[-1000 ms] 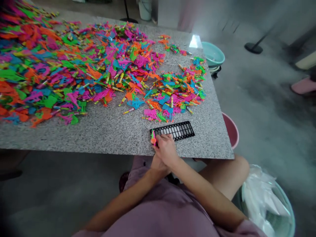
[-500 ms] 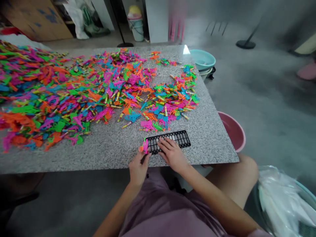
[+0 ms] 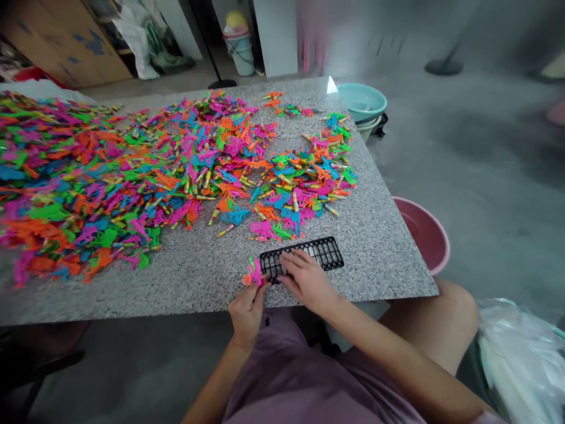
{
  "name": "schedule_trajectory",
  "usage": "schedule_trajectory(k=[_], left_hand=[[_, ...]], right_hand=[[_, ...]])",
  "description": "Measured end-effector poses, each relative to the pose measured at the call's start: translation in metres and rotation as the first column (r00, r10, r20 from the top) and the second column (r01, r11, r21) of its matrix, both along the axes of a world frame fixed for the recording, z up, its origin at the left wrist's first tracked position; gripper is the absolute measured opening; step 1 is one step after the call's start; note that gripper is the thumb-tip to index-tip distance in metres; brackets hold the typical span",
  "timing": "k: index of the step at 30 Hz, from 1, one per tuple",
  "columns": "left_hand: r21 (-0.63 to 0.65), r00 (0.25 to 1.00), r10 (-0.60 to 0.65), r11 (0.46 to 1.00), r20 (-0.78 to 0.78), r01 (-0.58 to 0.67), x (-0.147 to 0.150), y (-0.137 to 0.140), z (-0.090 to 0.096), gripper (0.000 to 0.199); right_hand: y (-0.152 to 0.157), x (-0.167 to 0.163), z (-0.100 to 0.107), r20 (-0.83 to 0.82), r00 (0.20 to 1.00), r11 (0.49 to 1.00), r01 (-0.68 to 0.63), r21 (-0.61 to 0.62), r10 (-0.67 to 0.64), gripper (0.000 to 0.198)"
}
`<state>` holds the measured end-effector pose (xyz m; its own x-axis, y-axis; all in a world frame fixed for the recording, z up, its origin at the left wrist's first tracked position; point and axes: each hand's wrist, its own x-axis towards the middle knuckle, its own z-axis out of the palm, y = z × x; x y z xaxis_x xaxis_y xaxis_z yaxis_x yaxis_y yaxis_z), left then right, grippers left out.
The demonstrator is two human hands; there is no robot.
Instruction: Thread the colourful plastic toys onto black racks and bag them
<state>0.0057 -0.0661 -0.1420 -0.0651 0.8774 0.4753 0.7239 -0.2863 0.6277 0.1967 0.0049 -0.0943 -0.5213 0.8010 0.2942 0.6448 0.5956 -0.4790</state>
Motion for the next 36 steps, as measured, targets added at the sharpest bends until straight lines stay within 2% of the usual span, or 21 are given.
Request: schedule_trajectory(k=[3,4,7,9,10,12,14,16,17,18,20,23,25,27,32,36], left_hand=[[0.000,1.000,-0.024,1.000,-0.002,0.024,-0.002,-0.001,0.002,0.018],[0.000,0.999,-0.034,0.999,-0.005,0.034,-0.003,-0.001,0.004,0.018],[0.002,0.998,-0.056,0.998,-0.019,0.056,-0.004,-0.006,0.009,0.017],[0.007,0.999,-0.049,0.999,-0.018,0.049,-0.004,-0.009,0.009,0.016],[0.011,0.999,-0.041,0.999,-0.013,0.041,-0.003,-0.010,0.008,0.016],[0.017,1.000,-0.028,0.999,0.002,0.028,-0.002,-0.011,0.005,0.016],[0.019,1.000,-0.025,1.000,0.016,0.025,-0.001,-0.012,0.002,0.016],[0.014,0.999,-0.029,0.999,0.021,0.029,-0.001,-0.011,0.000,0.016],[0.010,0.999,-0.029,1.000,0.021,0.029,-0.001,-0.011,0.000,0.016],[0.005,0.999,-0.028,1.000,0.018,0.028,-0.001,-0.011,0.000,0.016],[-0.007,1.000,-0.023,1.000,0.007,0.023,-0.001,-0.011,0.000,0.017],[-0.019,1.000,-0.014,1.000,-0.013,0.013,0.000,-0.012,0.001,0.017],[-0.019,1.000,-0.008,1.000,-0.023,0.008,0.000,-0.013,0.001,0.017],[-0.011,1.000,-0.001,1.000,-0.030,0.001,0.001,-0.013,0.001,0.016],[0.031,0.998,0.008,0.999,-0.061,-0.006,0.001,-0.013,-0.001,0.014],[0.054,0.996,0.007,0.999,-0.085,-0.002,0.000,-0.013,-0.002,0.013]], right_hand=[[0.067,-0.025,0.026,0.066,0.998,0.988,-0.021,0.155,0.010,0.040],[0.092,-0.037,0.031,0.104,0.993,0.981,-0.070,0.180,0.051,0.038],[0.151,-0.065,0.034,0.245,0.896,0.907,-0.407,0.111,0.372,0.022],[0.168,-0.066,0.028,0.272,0.828,0.851,-0.522,0.060,0.490,0.021],[0.170,-0.061,0.024,0.257,0.825,0.843,-0.534,0.059,0.504,0.021],[0.161,-0.040,0.016,0.166,0.866,0.867,-0.490,0.091,0.472,0.022],[0.140,-0.015,0.011,-0.008,0.936,0.932,-0.348,0.106,0.351,0.022],[0.113,0.003,0.007,-0.257,0.956,0.990,-0.143,0.020,0.143,0.019],[0.099,0.008,0.004,-0.380,0.924,0.996,-0.063,-0.069,0.032,0.017],[0.085,0.010,0.001,-0.477,0.876,0.984,-0.023,-0.178,-0.066,0.015],[0.062,0.007,-0.006,-0.576,0.794,0.921,-0.053,-0.386,-0.195,0.017],[0.042,-0.002,-0.013,-0.566,0.772,0.824,-0.099,-0.557,-0.290,0.025],[0.037,-0.008,-0.014,-0.538,0.778,0.816,-0.058,-0.575,-0.324,0.023],[0.036,-0.016,-0.012,-0.520,0.797,0.839,-0.031,-0.544,-0.308,0.024],[0.037,-0.045,-0.010,-0.425,0.895,0.912,-0.050,-0.407,-0.140,0.009],[0.039,-0.059,-0.018,-0.318,0.947,0.953,-0.053,-0.297,-0.046,0.011]])
